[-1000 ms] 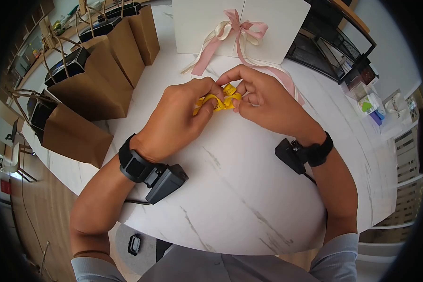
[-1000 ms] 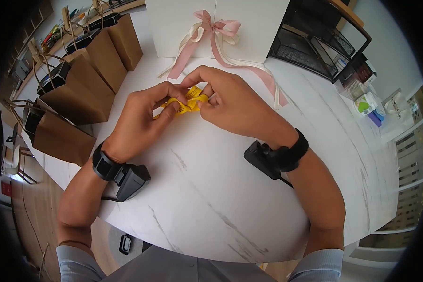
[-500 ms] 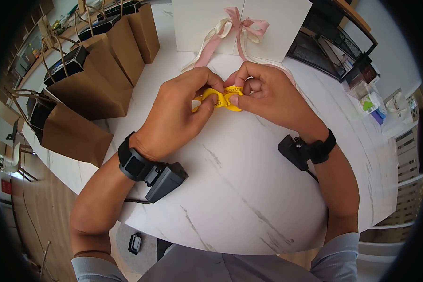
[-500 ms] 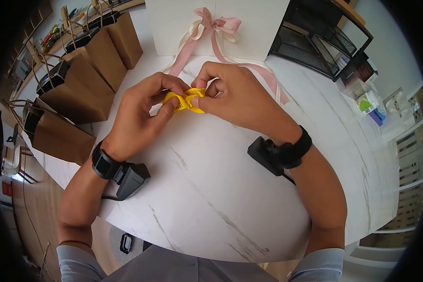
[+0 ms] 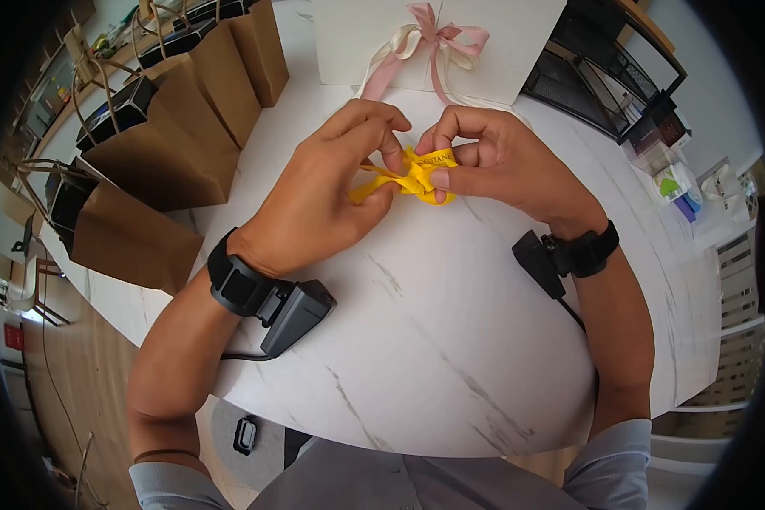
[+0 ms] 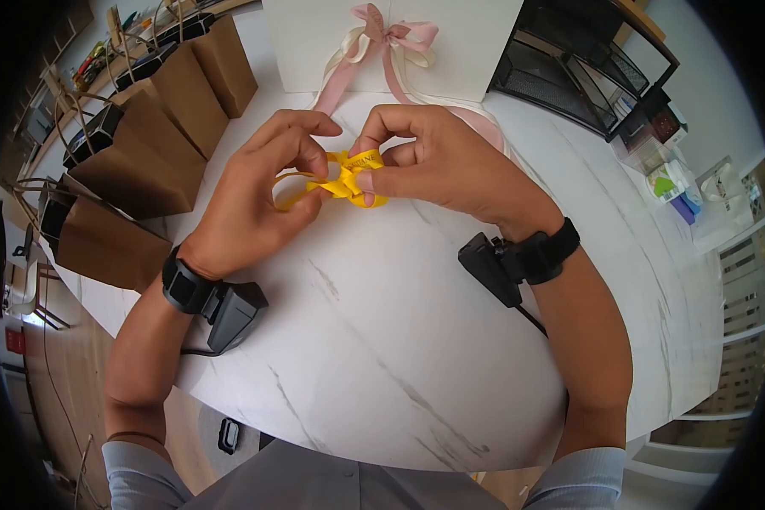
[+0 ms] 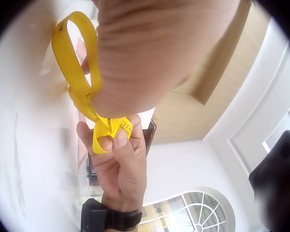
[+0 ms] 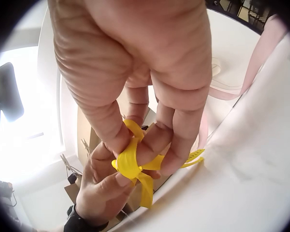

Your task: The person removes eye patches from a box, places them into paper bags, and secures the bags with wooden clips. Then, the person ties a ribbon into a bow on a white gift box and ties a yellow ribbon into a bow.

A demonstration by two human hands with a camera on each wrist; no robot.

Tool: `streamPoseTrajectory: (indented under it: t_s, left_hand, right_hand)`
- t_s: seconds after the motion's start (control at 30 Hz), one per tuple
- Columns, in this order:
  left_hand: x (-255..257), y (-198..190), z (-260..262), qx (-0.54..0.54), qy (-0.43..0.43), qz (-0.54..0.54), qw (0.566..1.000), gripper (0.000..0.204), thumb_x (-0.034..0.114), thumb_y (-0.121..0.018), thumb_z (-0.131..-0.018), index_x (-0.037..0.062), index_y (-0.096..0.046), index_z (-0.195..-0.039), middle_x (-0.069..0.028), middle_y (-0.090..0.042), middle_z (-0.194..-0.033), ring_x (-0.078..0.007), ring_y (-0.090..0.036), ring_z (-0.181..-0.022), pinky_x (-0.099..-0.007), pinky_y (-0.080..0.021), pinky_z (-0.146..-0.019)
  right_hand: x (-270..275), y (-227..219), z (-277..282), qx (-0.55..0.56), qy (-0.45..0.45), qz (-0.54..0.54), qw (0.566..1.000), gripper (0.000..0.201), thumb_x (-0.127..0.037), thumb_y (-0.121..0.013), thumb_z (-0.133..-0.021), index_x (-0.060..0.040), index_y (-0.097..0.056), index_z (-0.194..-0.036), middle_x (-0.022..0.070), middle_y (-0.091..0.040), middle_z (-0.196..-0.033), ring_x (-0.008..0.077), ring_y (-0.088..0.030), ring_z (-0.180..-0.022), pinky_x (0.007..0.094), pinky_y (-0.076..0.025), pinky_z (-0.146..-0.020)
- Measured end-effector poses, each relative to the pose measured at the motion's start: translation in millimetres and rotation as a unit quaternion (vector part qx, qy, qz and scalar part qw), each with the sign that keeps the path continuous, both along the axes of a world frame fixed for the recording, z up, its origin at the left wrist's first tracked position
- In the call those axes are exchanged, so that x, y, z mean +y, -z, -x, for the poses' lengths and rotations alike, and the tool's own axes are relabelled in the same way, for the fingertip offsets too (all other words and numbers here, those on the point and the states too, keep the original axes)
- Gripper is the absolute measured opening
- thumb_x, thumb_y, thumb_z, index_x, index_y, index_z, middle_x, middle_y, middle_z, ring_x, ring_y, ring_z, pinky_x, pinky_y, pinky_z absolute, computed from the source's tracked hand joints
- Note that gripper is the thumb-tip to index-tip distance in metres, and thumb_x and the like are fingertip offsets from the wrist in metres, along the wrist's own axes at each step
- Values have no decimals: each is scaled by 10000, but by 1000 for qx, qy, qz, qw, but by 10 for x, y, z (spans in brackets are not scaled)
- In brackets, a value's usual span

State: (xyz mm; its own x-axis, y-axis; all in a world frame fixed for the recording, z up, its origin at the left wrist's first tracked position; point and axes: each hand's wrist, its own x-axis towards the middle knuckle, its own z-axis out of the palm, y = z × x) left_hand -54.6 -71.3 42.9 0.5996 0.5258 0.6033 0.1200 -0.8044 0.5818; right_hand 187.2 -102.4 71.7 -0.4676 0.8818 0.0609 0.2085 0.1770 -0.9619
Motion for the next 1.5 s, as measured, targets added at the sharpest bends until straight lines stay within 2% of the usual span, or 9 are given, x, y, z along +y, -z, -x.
streamPoseTrajectory:
  t_s: [0.4, 0.5, 0.57, 0.7, 0.9, 1.07, 1.2, 1.37, 1.5]
  left_hand:
    - [-18, 26, 0, 19, 13, 82, 996, 357, -75, -674, -851, 26, -516, -1156, -124, -599, -1277, -224, -621, -1189, -347, -525, -1011]
    - [20, 61, -1, -36, 52, 170, 983, 399, 34, -740, -909, 37, -495, -1224, -109, -607, -1249, -188, -620, -1174, -314, -510, -1017]
    - [50, 2, 15, -135, 77, 391, 907, 380, 125, -759, -940, 23, -527, -1222, -85, -619, -1207, -150, -620, -1137, -285, -507, -997]
    - [63, 17, 68, -71, 75, 372, 922, 309, 96, -718, -965, 10, -554, -1212, -71, -633, -1171, -134, -625, -1105, -271, -506, -989]
    - [122, 38, 130, -155, 140, 468, 859, 266, 32, -697, -952, 12, -580, -1190, -65, -640, -1161, -132, -643, -1070, -262, -530, -958]
    - [79, -20, 108, -52, 169, 534, 827, 210, -14, -622, -955, -12, -583, -1161, -73, -654, -1141, -134, -661, -1044, -268, -538, -950]
    - [49, 6, 95, -44, 129, 502, 854, 167, 25, -594, -977, -11, -589, -1139, -83, -656, -1137, -143, -663, -1046, -270, -539, -952]
    - [-2, 104, 19, -172, 166, 563, 791, 149, 115, -503, -1032, 22, -521, -1147, -116, -657, -1093, -161, -675, -948, -279, -581, -830]
    - [-142, 3, -48, -9, 25, 474, 880, 183, 219, -445, -1094, 39, -479, -1082, -33, -593, -849, -63, -547, -631, -227, -447, -535]
  right_hand:
    - [48, 96, -14, 7, -27, -51, 998, 189, -13, -718, -911, 8, -608, -1063, 49, -643, -1056, 99, -674, -954, 215, -542, -822]
    - [33, 54, -17, 14, 7, -34, 999, 196, -20, -717, -920, 3, -606, -1081, 56, -662, -1060, 99, -676, -953, 216, -545, -831]
    - [25, 38, -10, 14, -5, -31, 999, 204, -27, -711, -928, 3, -601, -1097, 61, -680, -1039, 96, -678, -941, 219, -547, -833]
    - [2, 1, 18, 2, -7, -17, 1000, 218, -36, -718, -925, 5, -595, -1101, 56, -684, -1004, 93, -679, -929, 219, -546, -832]
    - [6, 13, 32, -6, -24, 11, 1000, 199, -35, -715, -930, 0, -589, -1080, 45, -669, -978, 71, -658, -890, 208, -535, -799]
    - [-4, 80, 5, -7, -55, -12, 998, 172, -20, -729, -913, -34, -588, -1012, 6, -625, -916, 48, -614, -838, 190, -519, -782]
    - [-27, 64, 7, 14, -62, -4, 998, 180, -8, -739, -899, -41, -585, -985, -9, -601, -886, 37, -573, -806, 187, -494, -747]
    - [-50, 52, 24, -33, -71, -35, 996, 209, -1, -750, -880, -36, -557, -953, -8, -573, -858, 37, -511, -769, 202, -430, -670]
    - [-91, -15, 56, -55, -67, -67, 994, 208, 9, -738, -864, -25, -543, -929, -1, -568, -850, 61, -531, -764, 213, -441, -675]
